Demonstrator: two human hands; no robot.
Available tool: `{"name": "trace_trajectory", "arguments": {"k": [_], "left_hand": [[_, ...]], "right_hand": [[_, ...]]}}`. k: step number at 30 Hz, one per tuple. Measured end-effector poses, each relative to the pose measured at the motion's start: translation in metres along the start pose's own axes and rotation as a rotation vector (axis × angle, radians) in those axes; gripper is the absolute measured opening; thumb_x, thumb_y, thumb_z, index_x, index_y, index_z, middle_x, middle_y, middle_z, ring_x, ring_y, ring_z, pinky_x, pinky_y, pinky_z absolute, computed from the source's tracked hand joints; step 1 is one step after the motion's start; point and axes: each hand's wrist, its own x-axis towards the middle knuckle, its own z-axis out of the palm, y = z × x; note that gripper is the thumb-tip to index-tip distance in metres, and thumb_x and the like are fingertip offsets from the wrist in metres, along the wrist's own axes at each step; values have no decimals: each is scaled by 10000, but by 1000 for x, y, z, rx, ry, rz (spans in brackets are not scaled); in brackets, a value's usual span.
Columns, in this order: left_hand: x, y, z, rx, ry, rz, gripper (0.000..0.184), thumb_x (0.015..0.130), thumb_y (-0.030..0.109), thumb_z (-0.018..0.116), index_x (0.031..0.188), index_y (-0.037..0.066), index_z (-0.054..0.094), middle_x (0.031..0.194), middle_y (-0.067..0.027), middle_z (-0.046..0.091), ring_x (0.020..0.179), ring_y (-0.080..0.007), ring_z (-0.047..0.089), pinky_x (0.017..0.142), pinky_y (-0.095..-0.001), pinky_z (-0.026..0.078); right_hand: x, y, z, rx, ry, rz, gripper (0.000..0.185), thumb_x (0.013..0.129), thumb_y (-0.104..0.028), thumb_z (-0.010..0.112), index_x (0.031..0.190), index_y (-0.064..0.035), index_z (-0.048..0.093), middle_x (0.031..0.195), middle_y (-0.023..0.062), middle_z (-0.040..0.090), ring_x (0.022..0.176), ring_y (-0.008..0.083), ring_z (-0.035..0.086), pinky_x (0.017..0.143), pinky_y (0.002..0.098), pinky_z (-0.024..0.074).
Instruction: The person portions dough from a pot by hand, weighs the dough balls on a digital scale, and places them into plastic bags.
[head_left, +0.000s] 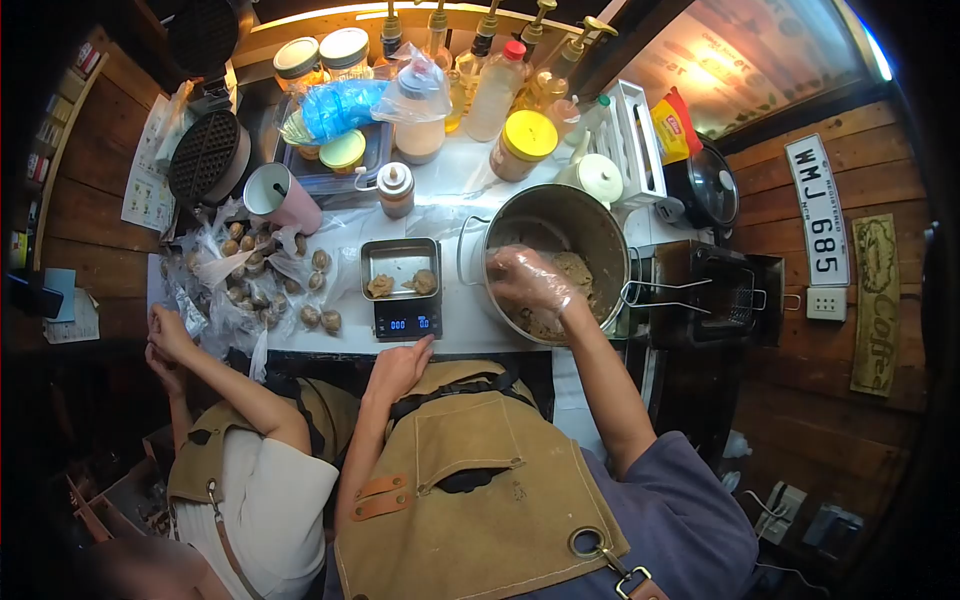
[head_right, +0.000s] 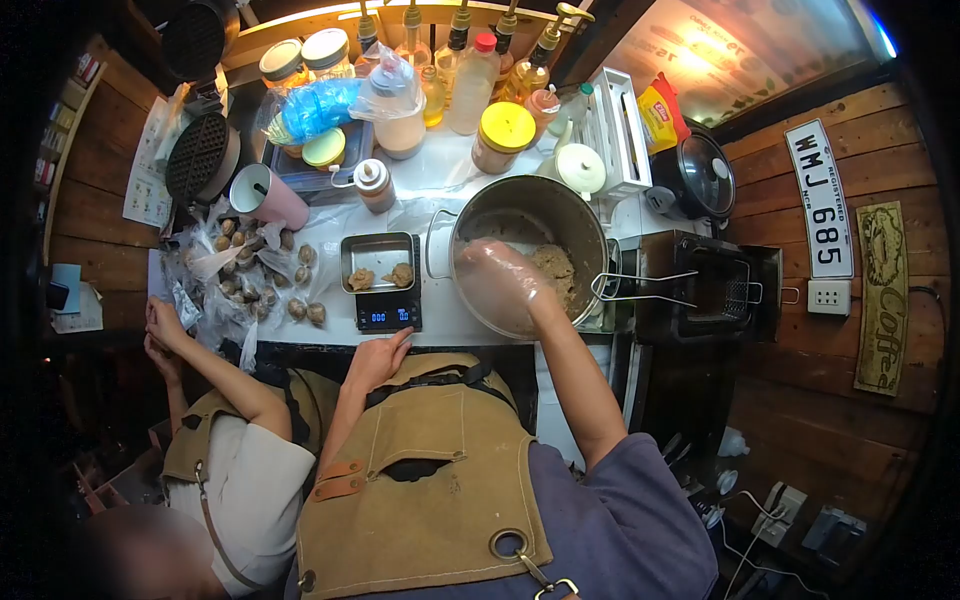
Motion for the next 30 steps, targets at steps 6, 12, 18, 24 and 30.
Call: {"name": "trace_trajectory", "arguments": {"k": [6, 12, 18, 24, 30], "left_hand": [[-2, 5, -6, 6, -13, -10, 348, 1018, 321, 523, 1273, 119, 649, 707, -204, 664, 691, -396, 665, 644, -508, 523], [-7, 4, -5, -29, 28, -22, 342, 1013, 307, 535, 1268, 109, 648, 719, -200, 671, 706, -395, 668, 651, -507, 524], [-7, 2, -2, -50, 29, -24, 337, 1013, 297, 537, 1268, 103, 643, 725, -202, 672, 702, -398, 665, 647, -504, 518], [-4, 2, -3, -37, 31, 1, 331, 1014, 295, 533, 1257, 102, 645, 736, -191, 679, 705, -388, 669, 642, -498, 522], [-5, 1, -3, -39, 30, 11, 332, 1013, 292, 533, 1263, 103, 643, 738, -187, 681, 701, -385, 668, 638, -492, 520]], "right_hand": [[7, -1, 7, -226, 88, 70, 260, 780, -122, 734, 1002, 5, 689, 946, 183, 679, 897, 369, 671, 814, 439, 546], [2, 0, 0, 301, 322, 412, 225, 846, -116, 711, 1027, 16, 712, 885, 105, 723, 798, 215, 690, 758, 345, 552], [-11, -12, -22, 1206, 469, 564, 233, 922, -233, 716, 1011, -18, 715, 975, 66, 707, 894, 169, 655, 873, 325, 528], [-13, -20, -33, 1676, 501, 528, 302, 985, -340, 637, 948, -42, 673, 916, 101, 702, 887, 238, 674, 913, 448, 555], [-12, 0, -11, 1295, 520, 418, 393, 971, -415, 658, 1092, -41, 652, 952, 95, 677, 906, 235, 666, 932, 409, 537]]}}
